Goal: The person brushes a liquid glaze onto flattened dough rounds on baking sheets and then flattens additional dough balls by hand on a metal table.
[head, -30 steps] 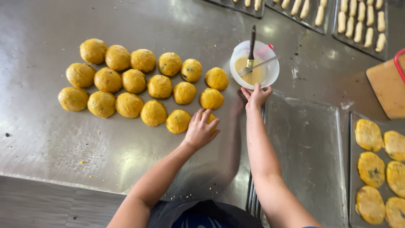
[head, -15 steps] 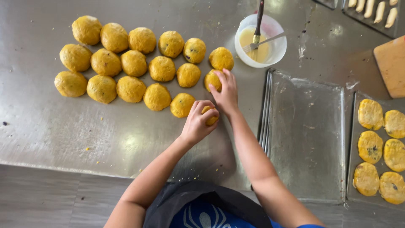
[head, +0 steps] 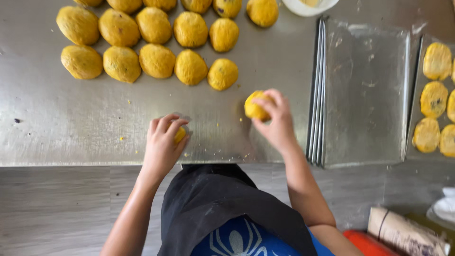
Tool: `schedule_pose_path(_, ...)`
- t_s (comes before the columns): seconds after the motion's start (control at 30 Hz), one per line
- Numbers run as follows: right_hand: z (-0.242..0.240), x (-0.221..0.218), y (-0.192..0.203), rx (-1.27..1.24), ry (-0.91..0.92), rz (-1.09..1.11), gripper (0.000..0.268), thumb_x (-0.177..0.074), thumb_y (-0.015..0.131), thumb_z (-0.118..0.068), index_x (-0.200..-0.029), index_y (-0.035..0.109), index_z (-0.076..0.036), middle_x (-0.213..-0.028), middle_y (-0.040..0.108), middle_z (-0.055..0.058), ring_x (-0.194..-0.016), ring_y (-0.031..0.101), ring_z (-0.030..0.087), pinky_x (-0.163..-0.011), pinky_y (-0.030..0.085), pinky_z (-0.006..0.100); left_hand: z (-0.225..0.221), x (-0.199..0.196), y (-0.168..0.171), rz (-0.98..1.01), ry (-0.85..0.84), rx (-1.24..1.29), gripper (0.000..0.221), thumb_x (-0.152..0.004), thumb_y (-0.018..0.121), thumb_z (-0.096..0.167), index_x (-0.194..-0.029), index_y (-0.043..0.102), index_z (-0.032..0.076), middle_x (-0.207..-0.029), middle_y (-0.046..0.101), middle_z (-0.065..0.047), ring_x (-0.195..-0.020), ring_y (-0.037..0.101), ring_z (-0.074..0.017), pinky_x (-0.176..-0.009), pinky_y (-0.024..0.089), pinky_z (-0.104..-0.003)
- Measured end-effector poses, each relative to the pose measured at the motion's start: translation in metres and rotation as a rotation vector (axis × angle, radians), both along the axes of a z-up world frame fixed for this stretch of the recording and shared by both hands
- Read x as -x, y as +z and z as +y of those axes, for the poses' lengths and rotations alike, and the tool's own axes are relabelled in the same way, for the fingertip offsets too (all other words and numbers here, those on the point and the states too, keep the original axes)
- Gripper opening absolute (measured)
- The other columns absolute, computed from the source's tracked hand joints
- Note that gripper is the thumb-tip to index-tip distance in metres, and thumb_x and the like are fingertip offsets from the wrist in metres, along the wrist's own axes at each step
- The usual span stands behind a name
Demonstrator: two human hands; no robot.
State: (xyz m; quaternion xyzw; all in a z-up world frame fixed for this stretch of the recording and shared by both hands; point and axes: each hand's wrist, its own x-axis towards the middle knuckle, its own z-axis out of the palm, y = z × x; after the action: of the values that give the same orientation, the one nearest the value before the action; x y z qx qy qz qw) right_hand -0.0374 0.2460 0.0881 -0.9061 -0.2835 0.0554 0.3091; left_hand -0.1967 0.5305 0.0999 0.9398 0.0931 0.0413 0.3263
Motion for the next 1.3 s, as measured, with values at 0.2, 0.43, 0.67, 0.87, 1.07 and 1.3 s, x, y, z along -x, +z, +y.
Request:
schedule_pose_path(0.2,0.008,0.056,0.000,0.143,-0.073,0.209,0.061,-0.093,0.062,-0.045,-0.148,0.050,-0.023,-0.162,0.036,0.011,-0.154,0.022,0.037,-0.121,0.014,0.061,0.009,-0.019,-0.018,0.039,-0.142,-0.204,0.066,-0.100,0.053,0.053,-0.148,0.050,0.008,-0.158,0.033,-0.021,-0.152,0.010,-0.0443,-0.115,-0.001,-0.074)
schedule_pose_path(0.43,0.065,0.033,-0.062,0.477,-0.197,-0.067,0.087,-0.107,0.022,-0.065,-0.166,0.015,-0.002,-0.171,0.003,0.025,-0.159,0.001,0.039,-0.121,-0.008,0.068,0.003,-0.036,-0.036,0.124,0.008,-0.247,0.081,-0.107,0.045,0.049,-0.160,0.030,-0.010,-0.169,0.007,-0.034,-0.156,-0.006,-0.0489,-0.122,-0.005,-0.071)
schedule_pose_path(0.67,0.076,0.009,-0.056,0.660,-0.035,-0.060,0.089,-0.101,0.026,-0.069,-0.164,0.016,-0.007,-0.170,0.003,0.024,-0.159,0.000,0.040,-0.119,-0.008,0.070,0.000,-0.055,-0.047,0.145,-0.048,-0.295,0.089,-0.103,0.047,0.055,-0.159,0.029,-0.012,-0.168,0.008,-0.033,-0.156,-0.004,-0.0469,-0.120,-0.004,-0.070)
schedule_pose_path(0.87,0.076,-0.002,-0.069,0.439,-0.036,0.148,0.090,-0.103,0.019,-0.065,-0.163,0.007,0.001,-0.172,0.002,0.019,-0.159,-0.001,0.031,-0.124,-0.006,0.061,0.005,-0.059,-0.062,0.078,-0.032,-0.190,0.091,-0.104,0.043,0.055,-0.156,0.026,-0.018,-0.167,0.008,-0.033,-0.156,-0.004,-0.0457,-0.124,-0.002,-0.062)
schedule_pose_path(1.07,0.096,-0.009,-0.075,0.600,-0.327,-0.064,0.091,-0.108,0.023,-0.063,-0.163,0.010,0.007,-0.171,-0.003,0.026,-0.159,-0.007,0.035,-0.126,-0.009,0.056,-0.012,-0.067,-0.076,0.162,0.136,-0.422,0.085,-0.106,0.043,0.048,-0.158,0.027,-0.018,-0.168,0.012,-0.032,-0.157,-0.005,-0.0433,-0.123,-0.006,-0.063)
schedule_pose_path(1.3,0.101,-0.011,-0.067,0.576,-0.262,-0.050,0.090,-0.106,0.027,-0.063,-0.162,0.013,0.005,-0.171,0.004,0.025,-0.160,-0.002,0.034,-0.125,-0.008,0.059,-0.017,-0.078,-0.060,0.111,0.150,-0.353,0.085,-0.105,0.045,0.049,-0.157,0.027,-0.016,-0.166,0.011,-0.037,-0.155,-0.005,-0.0468,-0.124,-0.005,-0.062)
